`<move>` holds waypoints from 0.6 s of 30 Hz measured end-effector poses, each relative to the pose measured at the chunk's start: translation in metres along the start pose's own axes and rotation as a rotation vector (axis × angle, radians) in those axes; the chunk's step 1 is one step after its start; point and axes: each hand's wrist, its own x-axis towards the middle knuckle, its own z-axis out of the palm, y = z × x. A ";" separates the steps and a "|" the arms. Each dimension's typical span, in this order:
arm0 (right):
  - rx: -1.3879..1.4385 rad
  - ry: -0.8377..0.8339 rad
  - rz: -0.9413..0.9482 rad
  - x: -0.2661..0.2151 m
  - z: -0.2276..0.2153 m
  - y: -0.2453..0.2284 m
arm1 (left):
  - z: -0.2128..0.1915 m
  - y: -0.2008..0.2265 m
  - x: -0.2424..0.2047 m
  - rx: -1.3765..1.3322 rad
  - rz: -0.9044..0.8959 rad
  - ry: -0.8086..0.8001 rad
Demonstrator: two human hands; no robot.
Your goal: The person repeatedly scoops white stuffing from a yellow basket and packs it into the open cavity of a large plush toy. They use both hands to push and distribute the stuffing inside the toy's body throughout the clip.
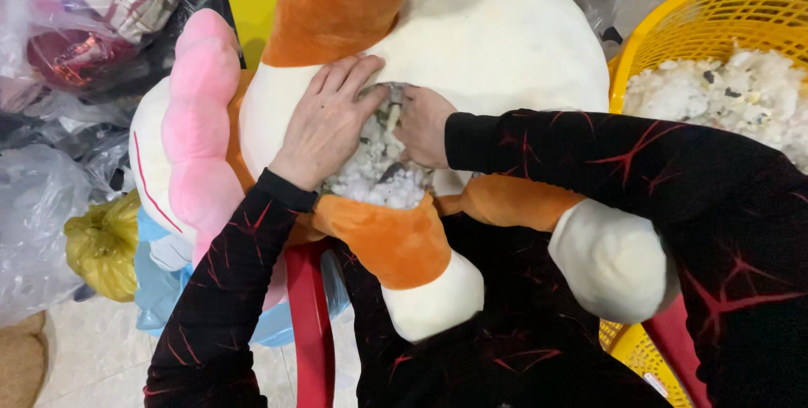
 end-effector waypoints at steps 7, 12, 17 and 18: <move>-0.128 0.057 -0.161 -0.017 -0.018 0.001 | -0.003 -0.002 0.006 -0.146 -0.081 -0.039; 0.334 0.706 -0.261 -0.114 -0.021 0.033 | -0.031 0.018 0.024 -0.168 -0.076 -0.043; 0.779 0.650 0.162 -0.284 0.038 0.097 | -0.063 0.062 0.074 -0.150 -0.088 -0.046; 0.765 0.592 0.379 -0.315 0.061 0.103 | -0.064 0.073 0.089 -0.226 -0.055 -0.049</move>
